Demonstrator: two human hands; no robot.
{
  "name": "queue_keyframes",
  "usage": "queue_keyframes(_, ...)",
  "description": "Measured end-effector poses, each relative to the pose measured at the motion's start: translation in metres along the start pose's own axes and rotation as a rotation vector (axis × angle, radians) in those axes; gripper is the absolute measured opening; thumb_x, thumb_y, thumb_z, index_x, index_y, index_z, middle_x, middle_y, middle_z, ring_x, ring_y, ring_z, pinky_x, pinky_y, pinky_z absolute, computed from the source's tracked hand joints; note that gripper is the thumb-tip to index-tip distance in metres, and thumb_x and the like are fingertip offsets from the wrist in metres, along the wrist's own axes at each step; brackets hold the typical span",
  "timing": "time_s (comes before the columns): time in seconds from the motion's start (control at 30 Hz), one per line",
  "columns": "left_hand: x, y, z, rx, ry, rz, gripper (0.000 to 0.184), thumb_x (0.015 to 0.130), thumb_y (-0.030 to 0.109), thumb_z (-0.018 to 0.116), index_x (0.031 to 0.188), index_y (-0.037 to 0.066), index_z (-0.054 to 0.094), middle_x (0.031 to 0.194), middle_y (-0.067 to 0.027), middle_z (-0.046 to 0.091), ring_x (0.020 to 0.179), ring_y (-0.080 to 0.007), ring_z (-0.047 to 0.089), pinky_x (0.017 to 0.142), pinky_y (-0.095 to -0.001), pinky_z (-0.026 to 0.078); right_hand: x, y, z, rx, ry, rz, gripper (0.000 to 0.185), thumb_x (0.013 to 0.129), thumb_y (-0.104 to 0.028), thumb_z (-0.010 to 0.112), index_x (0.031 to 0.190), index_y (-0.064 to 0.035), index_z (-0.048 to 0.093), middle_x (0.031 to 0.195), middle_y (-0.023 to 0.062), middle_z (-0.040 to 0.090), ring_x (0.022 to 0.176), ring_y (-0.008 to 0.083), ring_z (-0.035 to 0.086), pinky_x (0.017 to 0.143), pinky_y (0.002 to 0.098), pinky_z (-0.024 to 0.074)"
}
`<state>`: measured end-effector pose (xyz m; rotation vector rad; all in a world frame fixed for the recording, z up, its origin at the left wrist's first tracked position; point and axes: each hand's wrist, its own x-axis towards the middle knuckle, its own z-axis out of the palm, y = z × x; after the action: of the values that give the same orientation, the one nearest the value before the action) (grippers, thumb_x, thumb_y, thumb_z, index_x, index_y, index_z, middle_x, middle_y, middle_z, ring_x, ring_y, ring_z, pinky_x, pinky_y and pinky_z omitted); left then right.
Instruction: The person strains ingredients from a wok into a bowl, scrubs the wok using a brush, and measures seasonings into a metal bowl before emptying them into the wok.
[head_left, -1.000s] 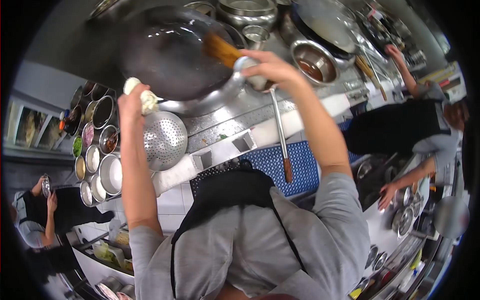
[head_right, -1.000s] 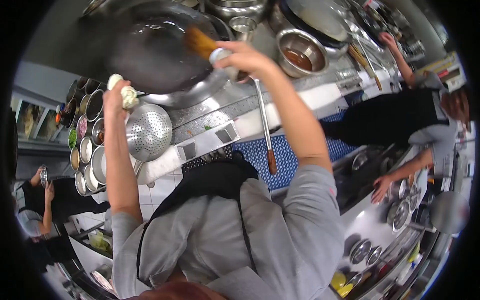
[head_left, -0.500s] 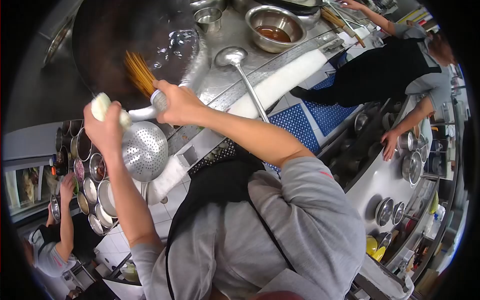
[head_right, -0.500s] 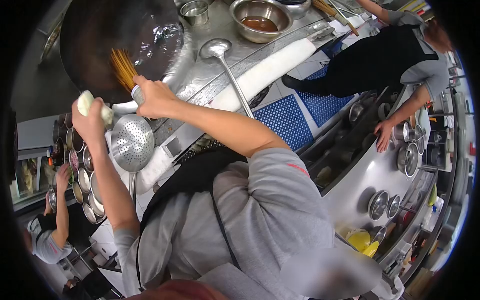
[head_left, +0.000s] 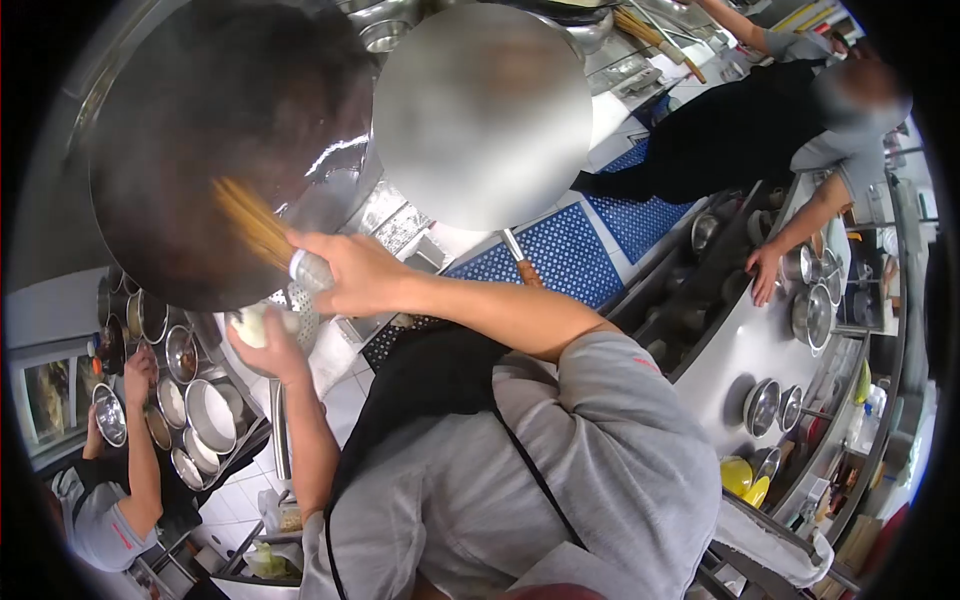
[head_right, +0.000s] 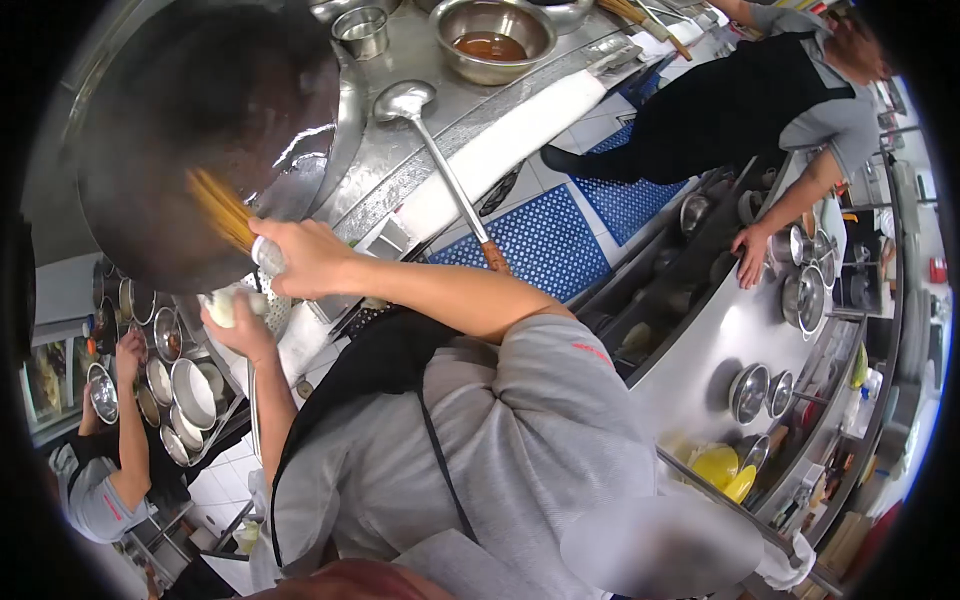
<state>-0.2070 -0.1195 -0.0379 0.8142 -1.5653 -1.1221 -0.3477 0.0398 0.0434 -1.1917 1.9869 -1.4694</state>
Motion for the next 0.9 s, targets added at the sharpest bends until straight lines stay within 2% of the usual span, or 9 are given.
queue_keyframes(0.17, 0.053, 0.030, 0.017, -0.159, 0.033, -0.296, 0.022, 0.076, 0.006, 0.066, 0.096, -0.002, 0.060, 0.086, -0.0097, 0.064, 0.071, -0.0199, 0.063, 0.062, -0.0330, 0.052, -0.016, -0.050, -0.058, 0.113, 0.062, -0.024, 0.081, 0.071, -0.016, 0.074, 0.147, -0.0154, 0.045, 0.132, 0.0161, 0.061, 0.112, 0.0302, 0.065, 0.095, 0.0340, 0.0501)
queue_keyframes(0.27, 0.071, 0.040, 0.033, -0.281, 0.073, -0.520, 0.014, 0.078, 0.007, 0.067, 0.088, -0.001, 0.062, 0.080, -0.0079, 0.063, 0.065, -0.0194, 0.063, 0.052, -0.0328, 0.052, -0.039, -0.038, -0.080, -0.084, 0.245, -0.146, 0.085, 0.075, -0.017, 0.073, 0.150, -0.0140, 0.034, 0.143, 0.0213, 0.049, 0.127, 0.0390, 0.054, 0.103, 0.0397, 0.0446)
queue_keyframes(0.43, 0.096, -0.031, 0.050, -0.646, -0.091, -0.742, 0.011, 0.085, 0.014, 0.063, 0.091, 0.005, 0.062, 0.081, -0.0082, 0.067, 0.070, -0.0233, 0.068, 0.055, -0.0390, 0.057, -0.089, 0.044, -0.073, -0.226, 0.343, 0.158, 0.088, 0.076, -0.012, 0.067, 0.152, -0.0162, 0.023, 0.126, 0.0316, 0.057, 0.109, 0.0497, 0.059, 0.096, 0.0475, 0.0484)
queue_keyframes(0.47, 0.098, -0.046, 0.051, -0.812, -0.254, -0.751, 0.008, 0.086, 0.013, 0.063, 0.090, 0.006, 0.062, 0.081, -0.0095, 0.068, 0.071, -0.0244, 0.068, 0.060, -0.0400, 0.059, -0.099, 0.067, -0.067, -0.244, 0.229, 0.387, 0.085, 0.080, -0.016, 0.068, 0.152, -0.0145, 0.023, 0.132, 0.0320, 0.053, 0.119, 0.0492, 0.054, 0.102, 0.0463, 0.0436)
queue_keyframes(0.53, 0.082, -0.016, 0.086, -0.703, -0.004, -0.712, 0.012, 0.082, 0.010, 0.067, 0.092, 0.006, 0.062, 0.083, -0.0084, 0.068, 0.073, -0.0241, 0.069, 0.066, -0.0403, 0.060, -0.114, 0.116, -0.062, -0.441, -0.075, 0.715, 0.086, 0.079, -0.014, 0.068, 0.153, -0.0160, 0.023, 0.120, 0.0310, 0.061, 0.110, 0.0471, 0.060, 0.095, 0.0476, 0.0482)
queue_keyframes(0.6, 0.079, -0.016, 0.107, -0.749, 0.087, -0.721, 0.020, 0.077, 0.005, 0.067, 0.096, 0.003, 0.060, 0.083, -0.0091, 0.066, 0.071, -0.0242, 0.068, 0.063, -0.0377, 0.059, -0.122, 0.103, -0.054, -0.415, 0.227, 0.468, 0.085, 0.077, -0.012, 0.068, 0.152, -0.0155, 0.028, 0.119, 0.0287, 0.063, 0.107, 0.0458, 0.063, 0.092, 0.0453, 0.0509)
queue_keyframes(0.73, 0.072, 0.003, 0.137, -0.678, 0.177, -0.698, 0.021, 0.075, 0.004, 0.067, 0.093, 0.000, 0.058, 0.083, -0.0103, 0.064, 0.069, -0.0239, 0.067, 0.060, -0.0380, 0.058, -0.118, 0.102, -0.059, -0.425, 0.305, 0.243, 0.083, 0.075, -0.010, 0.070, 0.151, -0.0163, 0.036, 0.116, 0.0322, 0.062, 0.103, 0.0495, 0.062, 0.090, 0.0488, 0.0511)
queue_keyframes(0.77, 0.075, -0.010, 0.145, -0.730, 0.199, -0.708, 0.023, 0.074, 0.003, 0.067, 0.094, 0.000, 0.057, 0.085, -0.0107, 0.064, 0.068, -0.0239, 0.066, 0.060, -0.0376, 0.058, -0.114, 0.102, -0.063, -0.453, 0.174, 0.464, 0.081, 0.074, -0.008, 0.071, 0.149, -0.0126, 0.040, 0.114, 0.0283, 0.065, 0.101, 0.0437, 0.066, 0.089, 0.0440, 0.0526)
queue_keyframes(0.9, 0.078, -0.022, 0.162, -0.714, 0.230, -0.711, 0.019, 0.079, 0.003, 0.066, 0.096, 0.001, 0.056, 0.085, -0.0096, 0.065, 0.069, -0.0234, 0.068, 0.062, -0.0382, 0.060, -0.105, 0.122, -0.075, -0.005, 0.275, 0.534, 0.080, 0.073, 0.008, 0.070, 0.147, -0.0077, 0.042, 0.102, 0.0100, 0.065, 0.077, 0.0122, 0.062, 0.068, 0.0247, 0.0524)
